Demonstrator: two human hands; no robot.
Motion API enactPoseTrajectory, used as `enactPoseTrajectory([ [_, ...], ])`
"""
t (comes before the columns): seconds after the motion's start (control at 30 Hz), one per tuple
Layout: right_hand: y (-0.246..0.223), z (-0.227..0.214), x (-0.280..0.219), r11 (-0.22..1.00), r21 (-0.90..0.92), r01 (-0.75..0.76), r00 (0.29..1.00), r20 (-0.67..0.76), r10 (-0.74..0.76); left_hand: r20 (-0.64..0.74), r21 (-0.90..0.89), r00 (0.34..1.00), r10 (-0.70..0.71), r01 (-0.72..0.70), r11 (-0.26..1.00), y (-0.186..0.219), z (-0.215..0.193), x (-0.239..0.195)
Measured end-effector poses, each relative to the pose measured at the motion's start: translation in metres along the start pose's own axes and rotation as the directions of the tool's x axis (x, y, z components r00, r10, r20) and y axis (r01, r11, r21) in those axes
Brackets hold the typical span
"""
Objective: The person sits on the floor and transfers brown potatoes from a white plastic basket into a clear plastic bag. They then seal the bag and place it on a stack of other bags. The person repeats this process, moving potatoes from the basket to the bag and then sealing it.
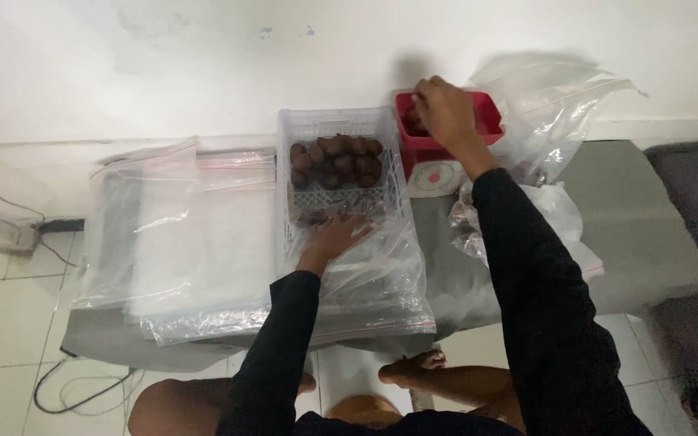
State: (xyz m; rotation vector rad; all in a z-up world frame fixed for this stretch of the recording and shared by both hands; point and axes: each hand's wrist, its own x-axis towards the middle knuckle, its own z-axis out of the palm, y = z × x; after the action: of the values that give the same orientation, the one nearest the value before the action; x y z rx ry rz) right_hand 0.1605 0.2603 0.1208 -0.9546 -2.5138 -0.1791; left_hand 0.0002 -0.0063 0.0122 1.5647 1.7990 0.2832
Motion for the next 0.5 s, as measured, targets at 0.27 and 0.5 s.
enactPoseTrajectory([
  [0.27, -0.070, 0.058, -0.001, 0.991, -0.006, 0.130, 0.939, 0.322, -0.122, -0.051, 0.139, 0.998, -0.044, 0.050, 0.989, -0.013, 0.018, 0.023],
  [0.5, -0.076, 0.152, -0.011, 0.990, -0.115, 0.079, 0.933, 0.360, -0.033, -0.106, 0.167, 0.994, -0.039, 0.056, 0.984, 0.000, 0.011, 0.007],
])
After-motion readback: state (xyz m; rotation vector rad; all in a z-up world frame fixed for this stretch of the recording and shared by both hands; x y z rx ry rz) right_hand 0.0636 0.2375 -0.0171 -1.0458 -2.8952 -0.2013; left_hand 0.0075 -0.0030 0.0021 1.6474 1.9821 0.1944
